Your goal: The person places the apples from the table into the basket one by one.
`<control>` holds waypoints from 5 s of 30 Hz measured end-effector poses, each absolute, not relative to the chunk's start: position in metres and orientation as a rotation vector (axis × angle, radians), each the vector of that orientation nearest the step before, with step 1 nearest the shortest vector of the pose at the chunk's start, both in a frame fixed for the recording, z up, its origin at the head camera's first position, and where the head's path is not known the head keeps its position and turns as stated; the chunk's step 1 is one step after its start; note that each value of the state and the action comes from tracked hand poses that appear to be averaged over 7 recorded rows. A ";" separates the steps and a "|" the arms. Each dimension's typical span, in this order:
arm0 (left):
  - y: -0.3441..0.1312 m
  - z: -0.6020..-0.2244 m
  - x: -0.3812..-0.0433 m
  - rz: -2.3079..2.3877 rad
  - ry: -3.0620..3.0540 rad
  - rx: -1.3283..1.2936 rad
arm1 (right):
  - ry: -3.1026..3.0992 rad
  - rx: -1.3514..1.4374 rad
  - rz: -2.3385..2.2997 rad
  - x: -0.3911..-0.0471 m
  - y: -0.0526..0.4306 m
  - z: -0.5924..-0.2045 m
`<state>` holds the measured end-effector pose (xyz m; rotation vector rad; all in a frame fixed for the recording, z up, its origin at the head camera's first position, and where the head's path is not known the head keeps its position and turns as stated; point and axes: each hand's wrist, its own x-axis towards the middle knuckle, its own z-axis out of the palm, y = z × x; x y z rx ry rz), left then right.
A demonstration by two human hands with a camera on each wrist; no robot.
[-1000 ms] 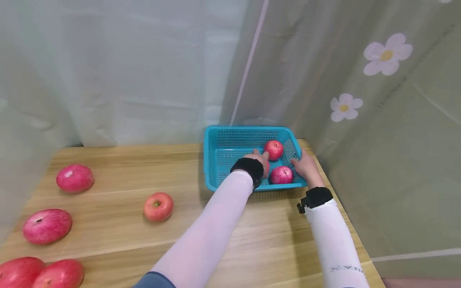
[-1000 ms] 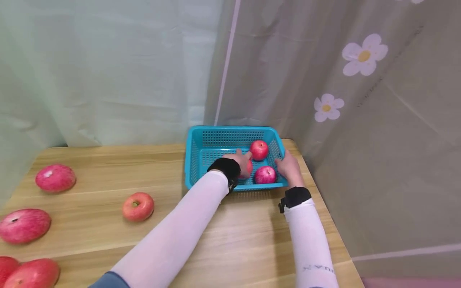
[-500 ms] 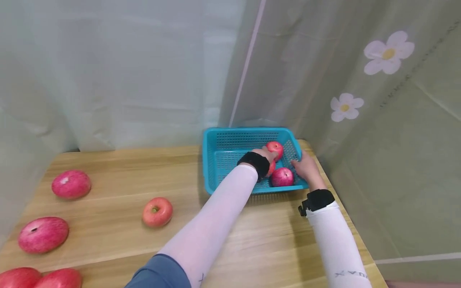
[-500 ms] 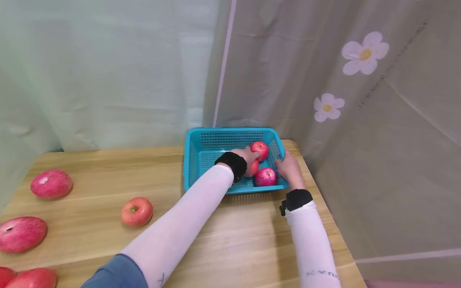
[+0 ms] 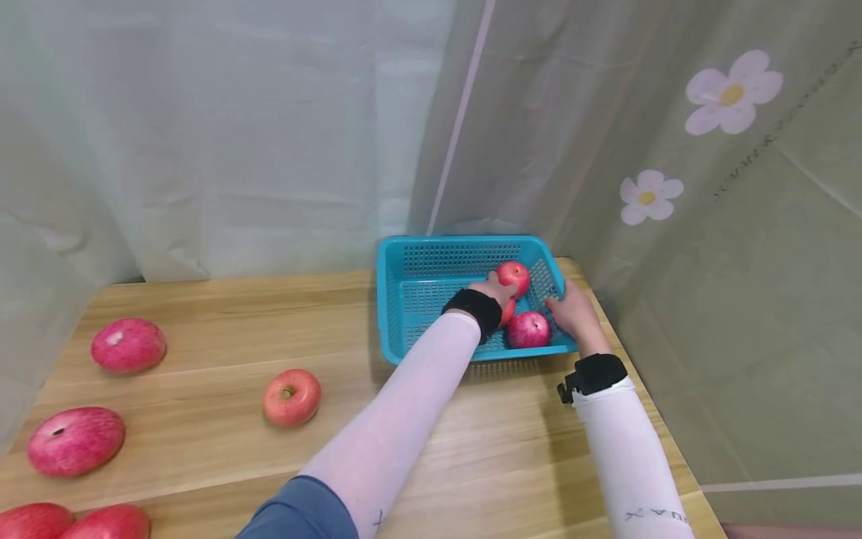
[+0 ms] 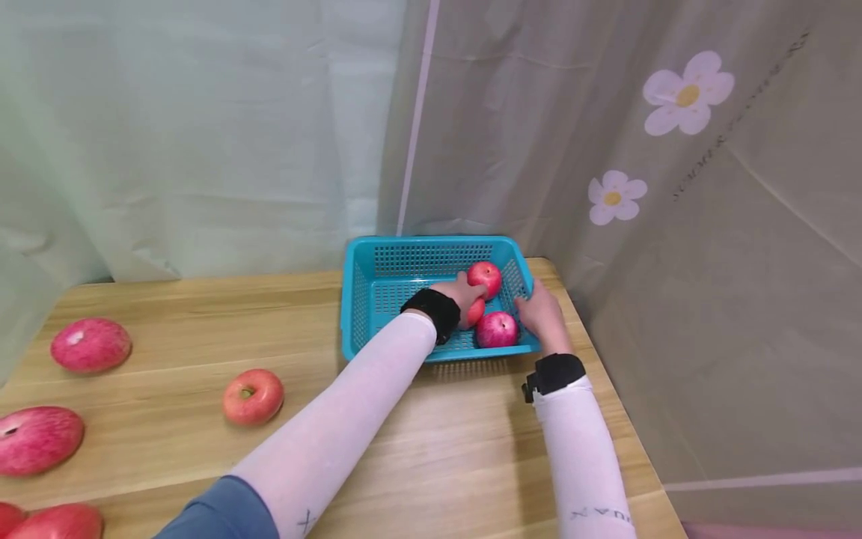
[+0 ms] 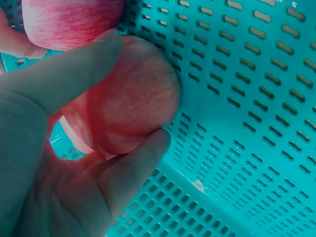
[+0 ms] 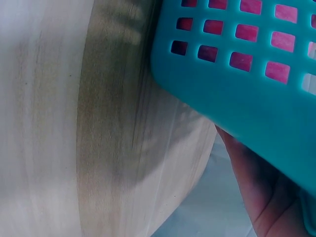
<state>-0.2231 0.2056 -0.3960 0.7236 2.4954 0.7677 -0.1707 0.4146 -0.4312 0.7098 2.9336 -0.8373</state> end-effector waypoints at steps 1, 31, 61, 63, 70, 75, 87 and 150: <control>0.205 -0.396 -0.223 0.838 2.472 0.657 | 2.933 0.710 -0.840 -0.171 0.414 -0.431; 0.194 -0.363 -0.234 0.296 2.552 1.111 | 2.937 0.717 -0.831 -0.175 0.430 -0.434; -0.037 -0.368 -0.210 0.726 2.651 1.326 | 2.921 0.735 -0.875 -0.206 0.428 -0.429; -0.060 -0.387 -0.206 0.755 2.667 1.262 | 2.906 0.751 -0.879 -0.202 0.429 -0.428; -0.105 -0.449 -0.200 0.813 2.708 1.090 | 2.877 0.817 -0.895 -0.186 0.435 -0.422; -0.110 -0.479 -0.204 0.876 2.709 1.004 | 2.888 0.811 -0.882 -0.185 0.436 -0.422; -0.090 -0.496 -0.205 0.911 2.713 0.797 | 2.953 0.760 -0.844 -0.189 0.436 -0.423; -0.064 -0.498 -0.215 1.395 2.728 0.553 | 2.970 0.803 -0.844 -0.193 0.441 -0.422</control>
